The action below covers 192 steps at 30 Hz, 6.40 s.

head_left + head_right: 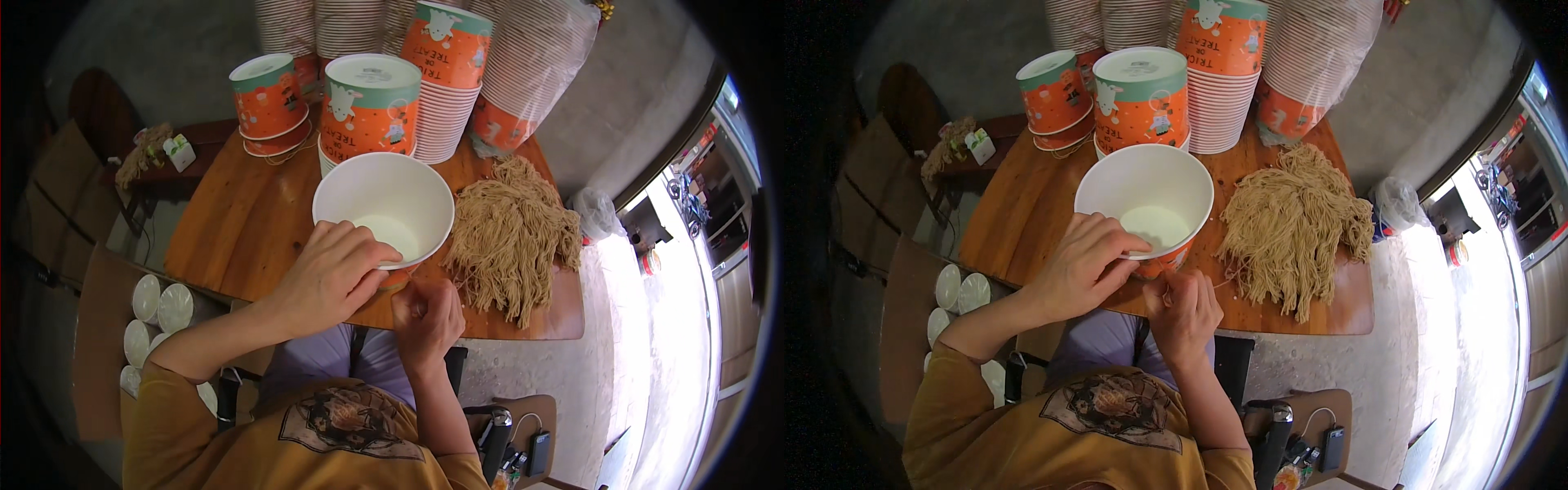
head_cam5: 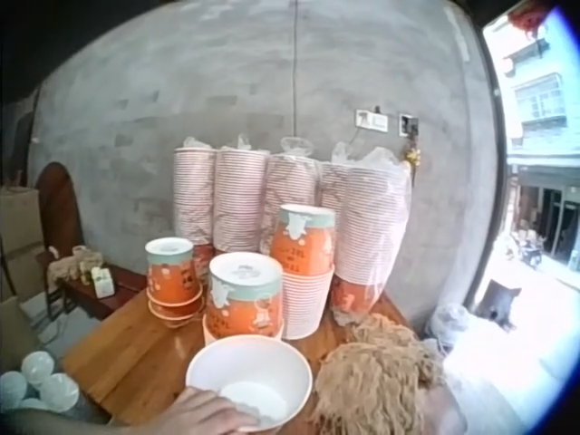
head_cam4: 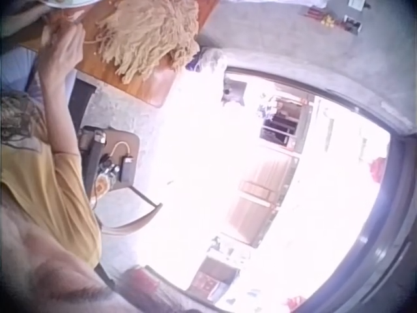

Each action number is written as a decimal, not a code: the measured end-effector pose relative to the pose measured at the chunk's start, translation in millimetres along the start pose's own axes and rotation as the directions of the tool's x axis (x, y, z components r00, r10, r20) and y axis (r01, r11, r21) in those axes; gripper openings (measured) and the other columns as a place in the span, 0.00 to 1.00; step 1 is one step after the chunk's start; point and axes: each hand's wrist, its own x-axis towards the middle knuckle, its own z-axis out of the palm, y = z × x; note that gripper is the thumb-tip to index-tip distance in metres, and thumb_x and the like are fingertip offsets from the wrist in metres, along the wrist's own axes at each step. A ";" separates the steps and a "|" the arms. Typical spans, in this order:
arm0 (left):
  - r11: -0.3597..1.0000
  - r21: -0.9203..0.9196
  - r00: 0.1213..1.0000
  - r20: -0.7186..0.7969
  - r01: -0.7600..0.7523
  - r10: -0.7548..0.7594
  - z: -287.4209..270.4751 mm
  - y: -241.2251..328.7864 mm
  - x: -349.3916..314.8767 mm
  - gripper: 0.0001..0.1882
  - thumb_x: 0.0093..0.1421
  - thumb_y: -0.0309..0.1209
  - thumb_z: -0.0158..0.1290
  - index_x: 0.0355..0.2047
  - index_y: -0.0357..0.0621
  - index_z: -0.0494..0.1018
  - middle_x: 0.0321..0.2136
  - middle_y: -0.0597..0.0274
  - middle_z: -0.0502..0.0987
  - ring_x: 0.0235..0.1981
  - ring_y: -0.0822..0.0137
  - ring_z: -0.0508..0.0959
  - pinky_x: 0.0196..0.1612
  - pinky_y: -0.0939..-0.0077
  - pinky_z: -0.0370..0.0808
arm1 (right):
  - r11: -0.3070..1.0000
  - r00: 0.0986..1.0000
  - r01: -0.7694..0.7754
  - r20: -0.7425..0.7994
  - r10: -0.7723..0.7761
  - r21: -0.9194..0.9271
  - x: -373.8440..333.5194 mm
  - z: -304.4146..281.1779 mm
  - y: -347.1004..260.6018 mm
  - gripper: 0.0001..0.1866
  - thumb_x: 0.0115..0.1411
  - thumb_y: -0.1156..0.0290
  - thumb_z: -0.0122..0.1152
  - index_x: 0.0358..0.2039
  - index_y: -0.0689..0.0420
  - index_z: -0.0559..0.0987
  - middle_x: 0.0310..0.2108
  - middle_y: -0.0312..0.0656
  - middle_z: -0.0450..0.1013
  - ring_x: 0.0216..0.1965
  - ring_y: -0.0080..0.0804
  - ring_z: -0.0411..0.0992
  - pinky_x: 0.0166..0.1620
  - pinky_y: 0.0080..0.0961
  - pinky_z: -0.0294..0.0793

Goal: Threading a string through holes in paper buckets to create handles.

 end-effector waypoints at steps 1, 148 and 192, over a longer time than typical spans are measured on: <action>1.000 -0.008 1.000 0.008 0.009 -0.009 0.4 0.2 0.0 0.11 0.54 0.24 0.54 0.39 0.45 0.71 0.31 0.61 0.69 0.36 0.59 0.70 0.42 0.65 0.62 | 1.000 1.000 0.001 -0.001 -0.001 -0.003 -0.2 -0.1 0.6 0.14 0.43 0.82 0.64 0.29 0.55 0.69 0.20 0.39 0.66 0.21 0.37 0.67 0.23 0.30 0.66; 0.099 -0.611 0.616 0.755 0.785 -0.227 -13.9 -37.1 48.6 0.18 0.58 0.19 0.51 0.48 0.40 0.64 0.38 0.62 0.70 0.37 0.72 0.76 0.38 0.81 0.71 | 0.920 0.877 -0.297 0.455 0.156 0.255 64.8 -27.6 -7.1 0.07 0.55 0.76 0.64 0.35 0.57 0.77 0.26 0.36 0.70 0.21 0.22 0.70 0.22 0.20 0.69; 0.707 -0.515 0.867 0.389 0.485 -0.312 -8.8 -11.2 37.7 0.07 0.54 0.23 0.52 0.33 0.36 0.66 0.29 0.56 0.75 0.32 0.60 0.78 0.35 0.68 0.73 | 0.983 0.944 -0.110 0.324 0.058 0.145 47.3 -24.7 -8.5 0.11 0.49 0.81 0.66 0.31 0.56 0.73 0.23 0.36 0.70 0.19 0.27 0.70 0.22 0.23 0.70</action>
